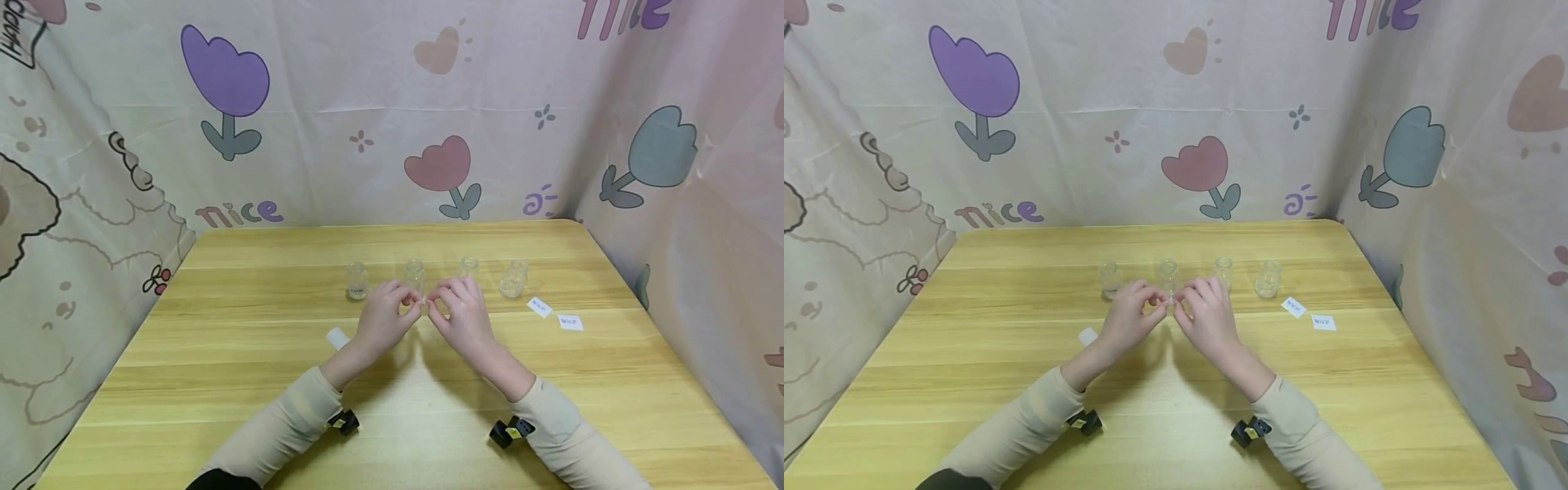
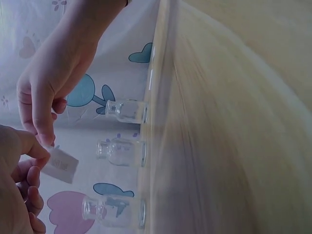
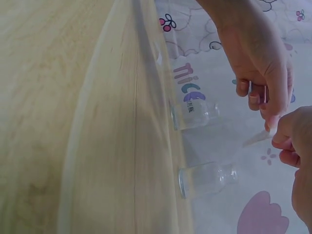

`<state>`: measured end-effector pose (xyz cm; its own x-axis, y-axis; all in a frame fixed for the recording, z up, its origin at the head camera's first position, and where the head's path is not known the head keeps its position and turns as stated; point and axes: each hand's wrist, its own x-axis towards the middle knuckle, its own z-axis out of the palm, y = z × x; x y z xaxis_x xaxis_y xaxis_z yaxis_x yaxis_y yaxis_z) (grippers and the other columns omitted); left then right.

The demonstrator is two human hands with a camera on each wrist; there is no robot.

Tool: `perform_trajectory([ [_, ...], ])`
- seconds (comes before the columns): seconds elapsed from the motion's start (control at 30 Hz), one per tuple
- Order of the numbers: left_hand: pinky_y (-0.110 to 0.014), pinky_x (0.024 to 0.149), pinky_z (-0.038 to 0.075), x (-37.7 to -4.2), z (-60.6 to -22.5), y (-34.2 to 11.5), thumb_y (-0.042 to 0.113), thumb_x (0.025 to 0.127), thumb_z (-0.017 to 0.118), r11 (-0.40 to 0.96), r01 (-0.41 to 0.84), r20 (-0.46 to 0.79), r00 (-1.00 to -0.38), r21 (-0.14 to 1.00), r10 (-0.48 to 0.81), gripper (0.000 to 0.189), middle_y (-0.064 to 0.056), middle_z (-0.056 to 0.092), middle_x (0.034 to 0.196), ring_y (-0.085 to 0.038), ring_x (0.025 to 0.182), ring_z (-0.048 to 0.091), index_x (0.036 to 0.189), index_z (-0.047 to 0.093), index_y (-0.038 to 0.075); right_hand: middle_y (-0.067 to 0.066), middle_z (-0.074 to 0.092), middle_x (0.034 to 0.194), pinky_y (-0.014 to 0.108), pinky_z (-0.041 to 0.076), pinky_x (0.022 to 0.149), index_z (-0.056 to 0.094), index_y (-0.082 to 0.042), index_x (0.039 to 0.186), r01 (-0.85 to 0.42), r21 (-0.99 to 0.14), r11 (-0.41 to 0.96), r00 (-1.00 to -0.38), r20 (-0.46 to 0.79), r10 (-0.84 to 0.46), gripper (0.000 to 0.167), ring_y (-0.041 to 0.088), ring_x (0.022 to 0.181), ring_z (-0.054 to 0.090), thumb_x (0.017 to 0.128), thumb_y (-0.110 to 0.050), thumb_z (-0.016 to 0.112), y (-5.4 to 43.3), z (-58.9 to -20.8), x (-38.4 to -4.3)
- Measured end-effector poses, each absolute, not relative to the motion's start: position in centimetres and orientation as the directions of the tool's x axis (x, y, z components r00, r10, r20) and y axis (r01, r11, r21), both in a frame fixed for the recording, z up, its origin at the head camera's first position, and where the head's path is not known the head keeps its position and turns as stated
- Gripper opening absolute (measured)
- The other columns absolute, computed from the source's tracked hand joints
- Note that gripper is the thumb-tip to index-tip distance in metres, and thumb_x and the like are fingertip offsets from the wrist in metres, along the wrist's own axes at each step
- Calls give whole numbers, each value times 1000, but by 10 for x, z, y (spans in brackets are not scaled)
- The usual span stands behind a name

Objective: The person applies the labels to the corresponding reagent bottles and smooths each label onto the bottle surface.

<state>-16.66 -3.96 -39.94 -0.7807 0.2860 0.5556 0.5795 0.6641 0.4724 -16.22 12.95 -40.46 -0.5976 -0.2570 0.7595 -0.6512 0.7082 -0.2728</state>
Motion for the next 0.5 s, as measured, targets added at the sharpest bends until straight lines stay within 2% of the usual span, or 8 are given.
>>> perform_trajectory([
  [0.2, -28, 71, 41, -166, -399, -45, 14, 83, 68, 652, 566, 543, -795, 504, 271, 4, -1, 62, 81, -20, 79, 58, 80, 69, 12, 8, 66, 91, 37, 38, 83, 70, -6, 84, -594, -488, 640, -729, 662, -171, 8, 27, 93, 50, 77, -4, 74, 133, -405, -162],
  [0.37, -28, 72, 41, -166, -398, -49, 13, 82, 69, 643, 568, 548, -794, 513, 265, 3, -2, 62, 80, -20, 78, 57, 80, 69, 11, 9, 66, 95, 38, 38, 88, 70, -5, 85, -475, -684, 553, -853, 513, -98, 6, 25, 101, 49, 80, -5, 74, 137, -403, -163],
  [0.5, -28, 73, 40, -165, -397, -52, 13, 82, 69, 643, 562, 543, -799, 521, 258, 5, -3, 61, 80, -20, 77, 56, 80, 69, 9, 9, 66, 94, 34, 37, 85, 71, -3, 86, -394, -774, 496, -904, 424, -57, 7, 21, 100, 49, 81, -6, 74, 141, -402, -165],
])
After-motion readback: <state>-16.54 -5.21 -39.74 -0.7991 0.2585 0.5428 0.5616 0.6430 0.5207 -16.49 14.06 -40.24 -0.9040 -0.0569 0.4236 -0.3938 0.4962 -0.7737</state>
